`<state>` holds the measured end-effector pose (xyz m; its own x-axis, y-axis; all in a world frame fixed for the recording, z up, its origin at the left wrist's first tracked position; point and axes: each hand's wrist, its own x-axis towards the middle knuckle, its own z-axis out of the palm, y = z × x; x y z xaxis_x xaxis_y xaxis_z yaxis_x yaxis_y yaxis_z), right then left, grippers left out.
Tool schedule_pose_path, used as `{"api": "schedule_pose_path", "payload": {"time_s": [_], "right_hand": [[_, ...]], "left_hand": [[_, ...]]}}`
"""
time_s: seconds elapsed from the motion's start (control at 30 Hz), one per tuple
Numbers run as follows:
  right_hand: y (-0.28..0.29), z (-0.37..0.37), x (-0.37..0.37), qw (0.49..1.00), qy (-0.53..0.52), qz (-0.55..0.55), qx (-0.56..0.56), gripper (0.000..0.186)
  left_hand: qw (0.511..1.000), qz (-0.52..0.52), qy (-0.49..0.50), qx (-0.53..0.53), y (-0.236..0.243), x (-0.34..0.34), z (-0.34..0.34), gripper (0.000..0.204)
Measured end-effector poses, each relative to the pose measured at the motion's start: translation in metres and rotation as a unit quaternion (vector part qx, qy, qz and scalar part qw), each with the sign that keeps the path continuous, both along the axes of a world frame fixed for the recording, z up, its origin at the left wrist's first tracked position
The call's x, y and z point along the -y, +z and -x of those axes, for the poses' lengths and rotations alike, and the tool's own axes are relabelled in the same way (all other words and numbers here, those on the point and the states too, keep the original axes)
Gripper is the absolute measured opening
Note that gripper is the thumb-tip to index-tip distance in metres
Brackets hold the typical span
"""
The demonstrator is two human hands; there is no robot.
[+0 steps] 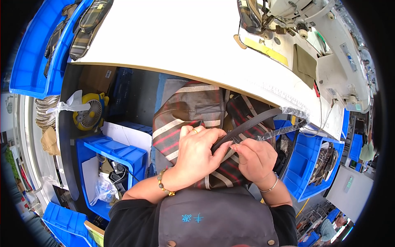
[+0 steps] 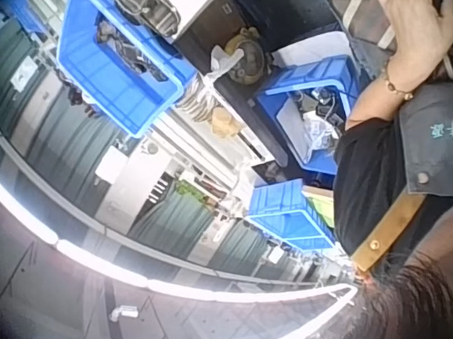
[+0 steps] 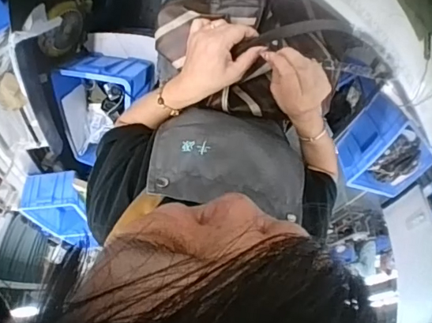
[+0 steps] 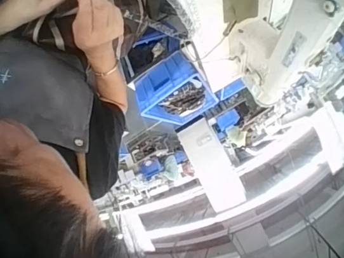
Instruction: Sewing a leather strap onto a patterned handbag.
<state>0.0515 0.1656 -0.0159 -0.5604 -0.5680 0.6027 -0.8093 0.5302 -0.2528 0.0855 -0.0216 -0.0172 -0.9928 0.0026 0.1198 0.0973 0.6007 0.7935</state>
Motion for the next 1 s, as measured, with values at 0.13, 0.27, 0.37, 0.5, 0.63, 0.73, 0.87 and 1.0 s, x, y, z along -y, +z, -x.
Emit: {"api": "schedule_pose_path", "payload": {"time_s": [0.13, 0.27, 0.37, 0.5, 0.63, 0.73, 0.87, 1.0], "right_hand": [[-0.001, 0.001, 0.000, 1.000, 0.006, 0.004, -0.011, 0.018], [0.000, 0.002, 0.001, 1.000, 0.005, -0.002, -0.002, 0.017], [-0.004, 0.005, 0.001, 1.000, 0.003, 0.012, 0.006, 0.018], [-0.013, 0.007, 0.002, 0.998, 0.009, 0.049, 0.025, 0.019], [-0.014, 0.011, 0.004, 0.995, 0.016, 0.059, 0.079, 0.022], [-0.015, 0.011, 0.003, 0.990, 0.017, 0.078, 0.119, 0.023], [-0.006, 0.007, 0.006, 0.983, -0.007, 0.092, 0.160, 0.024], [-0.003, 0.004, 0.006, 0.985, -0.012, 0.088, 0.145, 0.024]], "left_hand": [[1.000, -0.001, -0.001, 0.001, -0.001, 0.000, 0.001, 0.019], [0.999, -0.016, 0.007, -0.041, -0.007, 0.000, 0.001, 0.021], [0.998, -0.018, 0.002, -0.057, -0.010, -0.001, -0.001, 0.023], [0.998, -0.019, -0.009, -0.060, -0.008, -0.003, -0.001, 0.023], [0.998, -0.018, 0.006, -0.053, -0.017, -0.002, 0.000, 0.023], [0.999, -0.021, 0.015, -0.036, -0.020, -0.002, 0.000, 0.022], [0.999, -0.029, 0.015, -0.035, -0.020, -0.002, 0.002, 0.021], [0.999, -0.029, 0.012, -0.035, -0.018, -0.001, 0.002, 0.020]]}}
